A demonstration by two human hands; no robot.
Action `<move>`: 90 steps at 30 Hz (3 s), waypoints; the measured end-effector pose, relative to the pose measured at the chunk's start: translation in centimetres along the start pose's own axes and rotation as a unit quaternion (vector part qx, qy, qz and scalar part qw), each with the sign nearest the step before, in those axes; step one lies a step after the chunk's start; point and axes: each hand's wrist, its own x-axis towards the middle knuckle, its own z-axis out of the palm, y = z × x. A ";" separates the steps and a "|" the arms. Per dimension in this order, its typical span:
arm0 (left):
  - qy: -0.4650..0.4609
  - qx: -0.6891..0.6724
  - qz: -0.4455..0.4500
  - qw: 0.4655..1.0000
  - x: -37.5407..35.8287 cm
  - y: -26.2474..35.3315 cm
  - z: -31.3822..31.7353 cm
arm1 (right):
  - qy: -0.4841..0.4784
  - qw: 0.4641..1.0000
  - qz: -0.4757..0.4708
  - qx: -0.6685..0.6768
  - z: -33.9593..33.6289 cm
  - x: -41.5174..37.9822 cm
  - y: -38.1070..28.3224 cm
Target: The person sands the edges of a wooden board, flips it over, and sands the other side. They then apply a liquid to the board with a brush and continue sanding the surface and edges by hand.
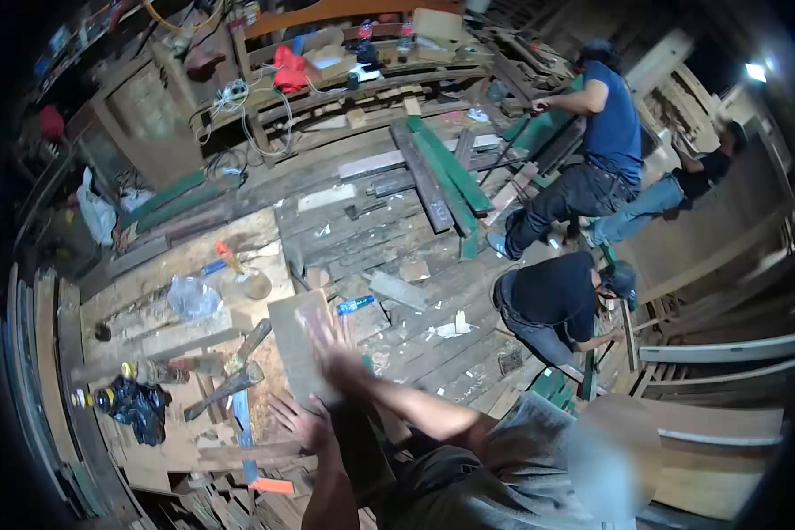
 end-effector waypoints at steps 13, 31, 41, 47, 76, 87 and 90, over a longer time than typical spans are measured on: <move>-0.067 0.008 -0.042 0.997 0.5 1.5 -3.1 | 0.028 0.996 0.050 0.071 1.5 3.1 1.6; -0.052 -0.024 -0.039 0.998 1.1 1.4 -3.4 | 0.015 0.996 0.030 0.085 0.6 -2.9 -0.5; -0.077 -0.029 -0.048 0.995 0.8 1.3 -3.4 | 0.012 0.982 0.081 0.172 0.5 6.1 3.2; -0.071 -0.052 -0.056 0.995 0.9 1.7 -3.7 | -0.004 0.996 0.043 0.081 0.7 -2.2 0.9; -0.074 -0.061 -0.045 0.994 1.0 1.5 -3.9 | 0.034 0.993 0.025 0.110 1.9 6.7 2.7; -0.053 -0.027 -0.036 0.998 1.2 1.6 -3.9 | 0.022 0.991 0.034 0.125 1.2 1.6 2.2; -0.069 -0.006 -0.037 0.997 1.2 1.8 -4.2 | 0.039 0.993 0.031 0.112 2.2 4.9 4.0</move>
